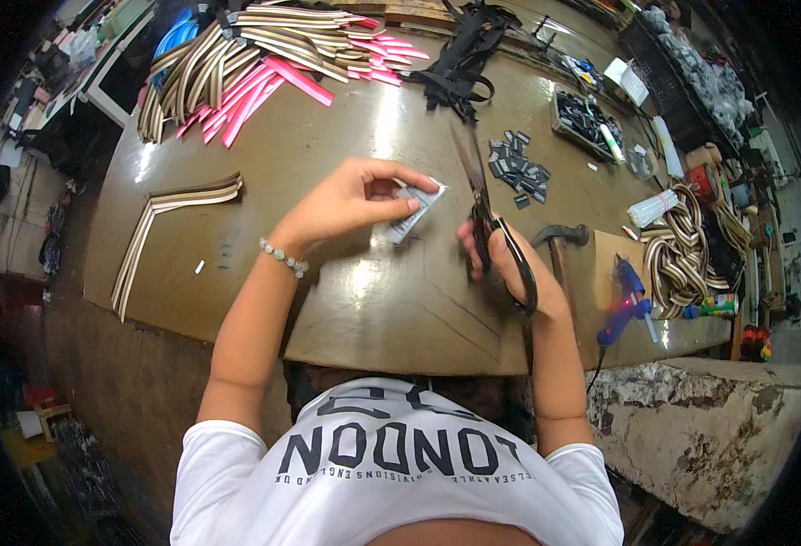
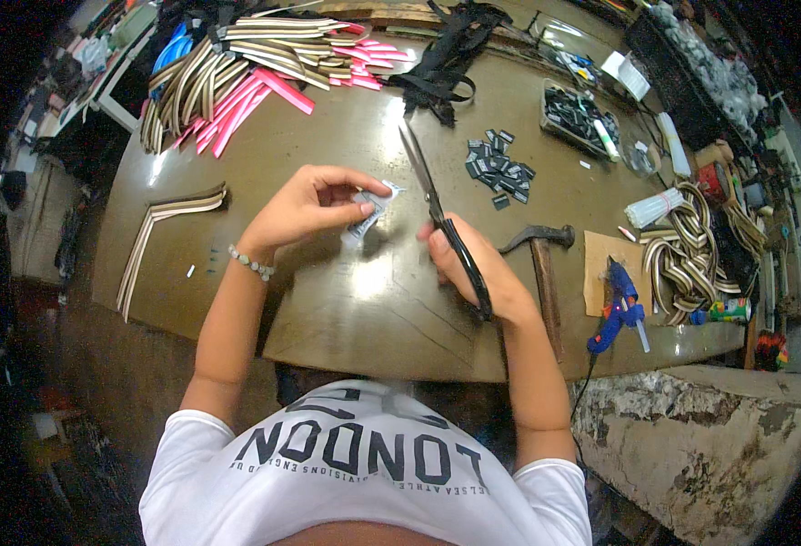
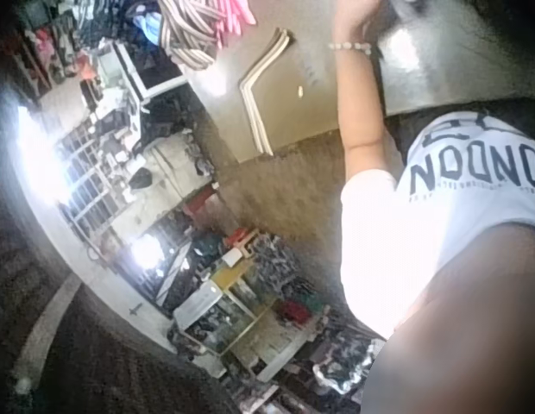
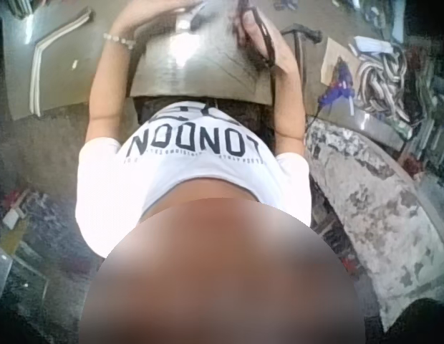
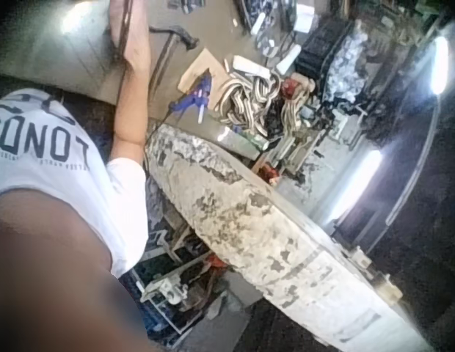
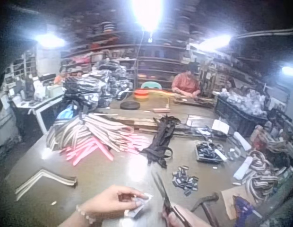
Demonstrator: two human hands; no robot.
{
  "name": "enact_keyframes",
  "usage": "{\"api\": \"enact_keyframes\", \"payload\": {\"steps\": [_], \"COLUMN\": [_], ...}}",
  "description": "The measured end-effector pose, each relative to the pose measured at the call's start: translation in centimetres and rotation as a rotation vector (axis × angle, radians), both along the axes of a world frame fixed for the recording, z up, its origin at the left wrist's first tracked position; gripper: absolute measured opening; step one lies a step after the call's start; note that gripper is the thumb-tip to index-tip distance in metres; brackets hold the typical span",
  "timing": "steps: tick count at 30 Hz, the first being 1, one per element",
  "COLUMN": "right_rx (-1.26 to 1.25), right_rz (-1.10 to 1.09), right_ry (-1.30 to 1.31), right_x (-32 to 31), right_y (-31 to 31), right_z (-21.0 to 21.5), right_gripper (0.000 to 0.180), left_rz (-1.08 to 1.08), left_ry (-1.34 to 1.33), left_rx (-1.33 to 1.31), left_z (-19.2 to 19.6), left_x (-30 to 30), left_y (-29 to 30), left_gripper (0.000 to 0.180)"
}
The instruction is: The person assembles decorative strips by cutting small pieces from a plastic bag, then using a hot glue gun to attach them to a black strip and a gold-colored strip on a workbench. The person repeatedly applies glue and presses the pieces into place.
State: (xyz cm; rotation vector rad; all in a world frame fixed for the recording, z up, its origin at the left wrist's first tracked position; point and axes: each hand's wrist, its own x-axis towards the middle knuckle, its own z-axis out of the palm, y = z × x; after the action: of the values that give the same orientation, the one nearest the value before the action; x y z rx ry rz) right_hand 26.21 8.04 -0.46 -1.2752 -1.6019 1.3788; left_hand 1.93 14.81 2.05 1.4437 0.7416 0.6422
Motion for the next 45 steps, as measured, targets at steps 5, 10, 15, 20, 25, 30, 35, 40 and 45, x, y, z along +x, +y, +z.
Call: {"api": "enact_keyframes", "payload": {"steps": [5, 10, 15, 20, 25, 30, 35, 40, 45], "right_rx": [0.111, 0.049, 0.072, 0.085, 0.150, 0.091, 0.069, 0.069, 0.086], "right_rz": [0.163, 0.260, 0.255, 0.272, 0.213, 0.148, 0.114, 0.099, 0.097], "right_ry": [-0.142, -0.177, -0.253, -0.269, -0.297, -0.287, -0.296, -0.318, -0.319], "right_x": [2.0, 2.1, 1.5, 0.9, 0.1, -0.3, -0.5, -0.7, -0.8], "right_y": [0.2, 0.2, 0.1, -0.1, -0.3, -0.4, -0.5, -0.4, -0.5], "right_z": [0.7, 1.4, 1.8, 1.6, 1.3, 1.6, 1.7, 1.6, 1.5], "right_gripper": [0.045, 0.047, 0.049, 0.051, 0.048, 0.048, 0.050, 0.055, 0.061], "left_rz": [0.141, 0.132, 0.150, 0.144, 0.121, 0.112, 0.111, 0.104, 0.085], "left_ry": [-0.024, -0.015, -0.056, -0.060, -0.014, -0.018, -0.007, -0.012, -0.018], "left_rx": [0.011, 0.039, 0.076, 0.084, 0.063, 0.041, 0.050, 0.024, 0.021], "left_z": [0.9, 1.3, 1.2, 1.1, 0.9, 0.9, 0.9, 0.7, 0.8], "left_x": [-1.9, -2.6, -2.4, -2.2, -2.1, -2.2, -2.1, -2.0, -2.1], "left_y": [0.5, 0.5, 0.4, 0.4, 0.4, 0.4, 0.4, 0.5, 0.5], "left_gripper": [0.038, 0.046, 0.046, 0.046, 0.043, 0.041, 0.041, 0.041, 0.038]}}
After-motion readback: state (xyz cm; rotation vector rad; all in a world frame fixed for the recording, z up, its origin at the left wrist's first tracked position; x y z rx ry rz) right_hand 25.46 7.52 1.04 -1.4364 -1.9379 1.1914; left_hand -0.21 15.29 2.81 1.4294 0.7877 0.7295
